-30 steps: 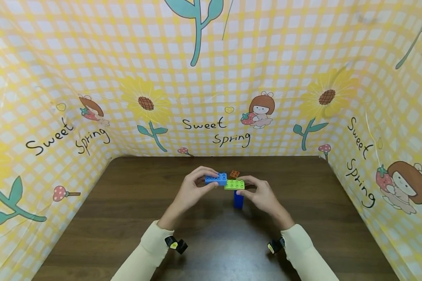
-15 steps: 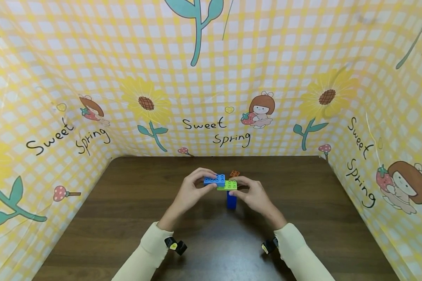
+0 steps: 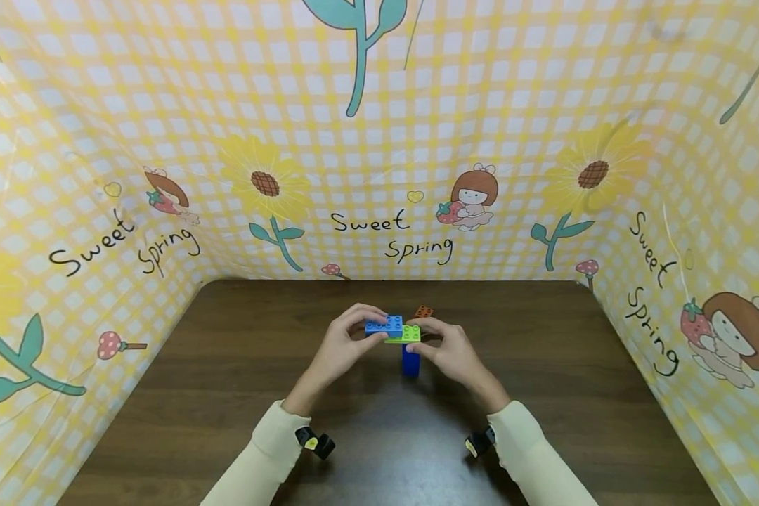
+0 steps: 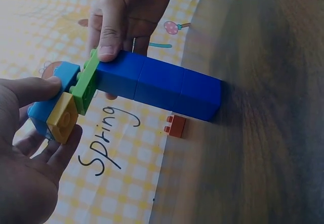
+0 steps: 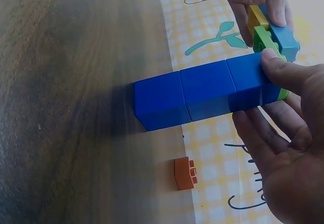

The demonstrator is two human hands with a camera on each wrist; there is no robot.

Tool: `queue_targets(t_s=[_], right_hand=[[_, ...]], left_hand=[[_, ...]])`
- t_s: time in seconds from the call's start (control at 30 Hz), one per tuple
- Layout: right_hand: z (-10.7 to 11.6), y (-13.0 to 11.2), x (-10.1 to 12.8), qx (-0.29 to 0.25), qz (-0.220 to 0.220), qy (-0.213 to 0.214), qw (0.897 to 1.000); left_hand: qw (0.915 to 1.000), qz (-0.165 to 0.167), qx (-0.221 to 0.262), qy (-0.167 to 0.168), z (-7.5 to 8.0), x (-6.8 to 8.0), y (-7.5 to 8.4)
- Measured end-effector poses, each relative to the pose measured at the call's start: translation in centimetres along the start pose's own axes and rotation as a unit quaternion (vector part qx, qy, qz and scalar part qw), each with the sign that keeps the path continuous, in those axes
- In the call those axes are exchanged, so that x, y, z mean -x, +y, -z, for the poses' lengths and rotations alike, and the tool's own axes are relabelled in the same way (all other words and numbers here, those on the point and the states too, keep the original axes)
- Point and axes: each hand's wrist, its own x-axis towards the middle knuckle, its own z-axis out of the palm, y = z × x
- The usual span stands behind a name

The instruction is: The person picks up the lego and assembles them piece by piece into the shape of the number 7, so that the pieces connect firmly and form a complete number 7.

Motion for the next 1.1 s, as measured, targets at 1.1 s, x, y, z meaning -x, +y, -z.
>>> queue_targets(t_s=[1.1], right_hand=[[-0.03,0.27,-0.10,-0.003,0.010,0.002,1.000]], left_hand=[[0.9993,0.014,-0.019,-0.029,0.06,-0.35,-0.37]])
